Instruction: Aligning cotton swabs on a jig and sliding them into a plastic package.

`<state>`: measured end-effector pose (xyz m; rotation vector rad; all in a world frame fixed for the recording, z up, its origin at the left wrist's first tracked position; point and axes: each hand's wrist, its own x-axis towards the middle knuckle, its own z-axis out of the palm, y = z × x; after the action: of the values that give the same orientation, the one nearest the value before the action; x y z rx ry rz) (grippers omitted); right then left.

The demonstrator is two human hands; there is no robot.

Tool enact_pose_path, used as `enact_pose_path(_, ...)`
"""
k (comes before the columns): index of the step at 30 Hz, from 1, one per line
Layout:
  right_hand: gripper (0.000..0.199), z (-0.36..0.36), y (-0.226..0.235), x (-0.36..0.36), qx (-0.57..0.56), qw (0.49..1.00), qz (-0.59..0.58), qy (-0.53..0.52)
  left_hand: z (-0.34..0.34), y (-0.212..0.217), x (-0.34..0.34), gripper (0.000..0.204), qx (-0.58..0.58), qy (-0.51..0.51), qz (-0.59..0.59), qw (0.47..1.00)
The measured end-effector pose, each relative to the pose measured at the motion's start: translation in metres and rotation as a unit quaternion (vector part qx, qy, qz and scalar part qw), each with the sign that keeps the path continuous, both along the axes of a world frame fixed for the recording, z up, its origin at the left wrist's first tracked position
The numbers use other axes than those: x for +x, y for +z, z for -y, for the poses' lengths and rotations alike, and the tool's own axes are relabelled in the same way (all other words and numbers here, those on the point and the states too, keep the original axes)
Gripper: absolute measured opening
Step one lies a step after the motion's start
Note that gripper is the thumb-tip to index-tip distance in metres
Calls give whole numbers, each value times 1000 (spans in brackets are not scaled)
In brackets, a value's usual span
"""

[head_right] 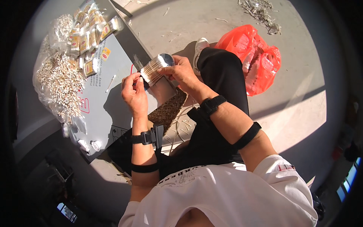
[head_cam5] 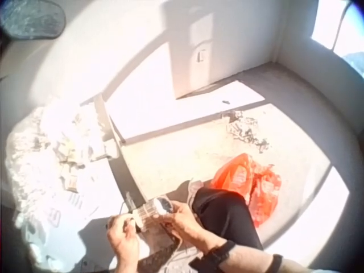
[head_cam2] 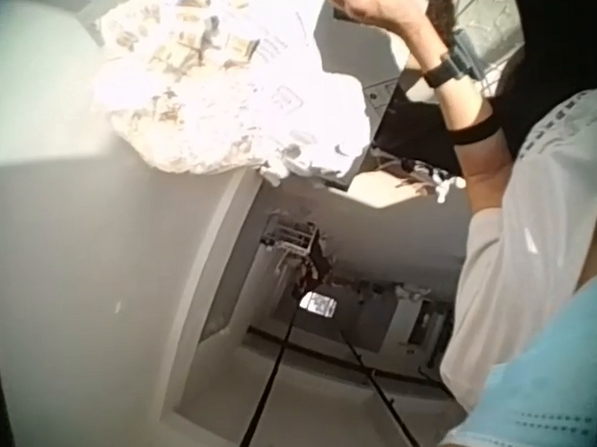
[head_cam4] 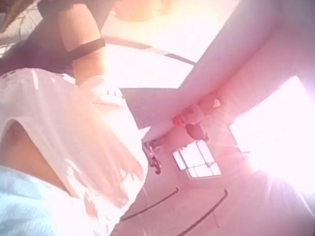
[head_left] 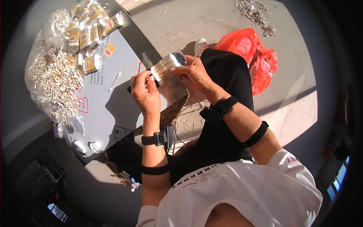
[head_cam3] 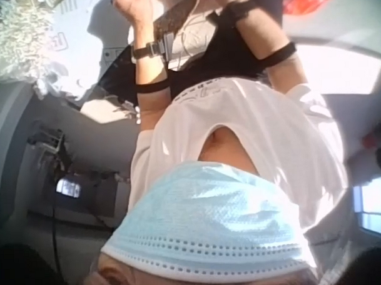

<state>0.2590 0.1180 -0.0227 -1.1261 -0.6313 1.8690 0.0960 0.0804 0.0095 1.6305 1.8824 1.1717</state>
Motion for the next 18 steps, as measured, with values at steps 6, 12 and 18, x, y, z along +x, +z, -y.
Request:
enact_pose_path(6,28,3,5,-3,8,1000,-25,-14,-2,-4,-2,23,17,-21,-67,997)
enact_pose_path(12,24,8,7,-6,7,999,14,-48,-10,2,-2,18,-15,-45,-78,996)
enact_pose_path(18,19,12,6,-11,-53,993,-34,-102,-46,-6,3,30,86,51,-97,990)
